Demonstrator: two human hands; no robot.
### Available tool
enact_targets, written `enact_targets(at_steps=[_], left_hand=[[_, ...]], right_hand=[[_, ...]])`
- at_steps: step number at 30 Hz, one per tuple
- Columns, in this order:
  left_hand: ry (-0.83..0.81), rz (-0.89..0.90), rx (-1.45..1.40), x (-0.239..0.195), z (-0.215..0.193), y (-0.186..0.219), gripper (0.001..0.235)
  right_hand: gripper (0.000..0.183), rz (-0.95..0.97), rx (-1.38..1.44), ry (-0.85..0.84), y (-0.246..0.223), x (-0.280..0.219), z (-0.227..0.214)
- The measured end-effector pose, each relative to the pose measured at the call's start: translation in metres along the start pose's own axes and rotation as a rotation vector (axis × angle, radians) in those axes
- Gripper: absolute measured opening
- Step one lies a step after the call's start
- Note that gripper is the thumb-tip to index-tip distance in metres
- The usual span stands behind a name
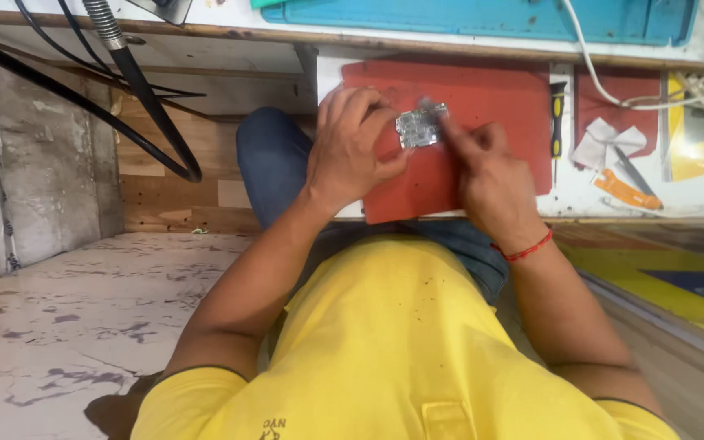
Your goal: The person scrapes a small electronic component on a red mat using a small tool, then uses a hot air gun to heat the component. The workspace contains various tools and electronic parts.
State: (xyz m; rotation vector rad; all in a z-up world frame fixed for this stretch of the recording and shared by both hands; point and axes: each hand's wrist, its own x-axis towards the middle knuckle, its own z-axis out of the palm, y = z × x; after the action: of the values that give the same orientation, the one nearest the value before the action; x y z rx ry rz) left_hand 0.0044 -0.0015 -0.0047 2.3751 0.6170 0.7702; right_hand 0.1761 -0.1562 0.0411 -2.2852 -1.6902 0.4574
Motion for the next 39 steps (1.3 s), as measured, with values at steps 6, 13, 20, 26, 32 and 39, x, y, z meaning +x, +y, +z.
enact_targets(at_steps=[6, 13, 20, 26, 32, 39], left_hand=[[-0.018, 0.013, 0.024, 0.0, 0.004, -0.007, 0.052], [0.019, 0.019, 0.078, 0.021, -0.014, 0.014, 0.055], [0.01, -0.017, 0.067, 0.008, -0.005, 0.007, 0.052], [0.004, -0.024, 0.057, 0.008, -0.014, 0.015, 0.051], [-0.003, -0.017, 0.059, 0.01, -0.012, 0.011, 0.051], [-0.003, -0.023, 0.05, 0.01, -0.013, 0.014, 0.053]], right_hand=[[0.061, -0.025, 0.009, 0.014, 0.007, -0.002, 0.007], [0.072, -0.045, 0.056, -0.133, -0.005, 0.013, -0.015], [0.067, -0.041, 0.025, -0.101, 0.014, 0.002, 0.004], [0.075, 0.028, -0.031, -0.1, 0.008, 0.004, 0.007], [0.072, 0.087, -0.027, -0.108, 0.009, 0.006, 0.004], [0.066, 0.043, 0.032, -0.12, 0.003, 0.01, 0.001]])
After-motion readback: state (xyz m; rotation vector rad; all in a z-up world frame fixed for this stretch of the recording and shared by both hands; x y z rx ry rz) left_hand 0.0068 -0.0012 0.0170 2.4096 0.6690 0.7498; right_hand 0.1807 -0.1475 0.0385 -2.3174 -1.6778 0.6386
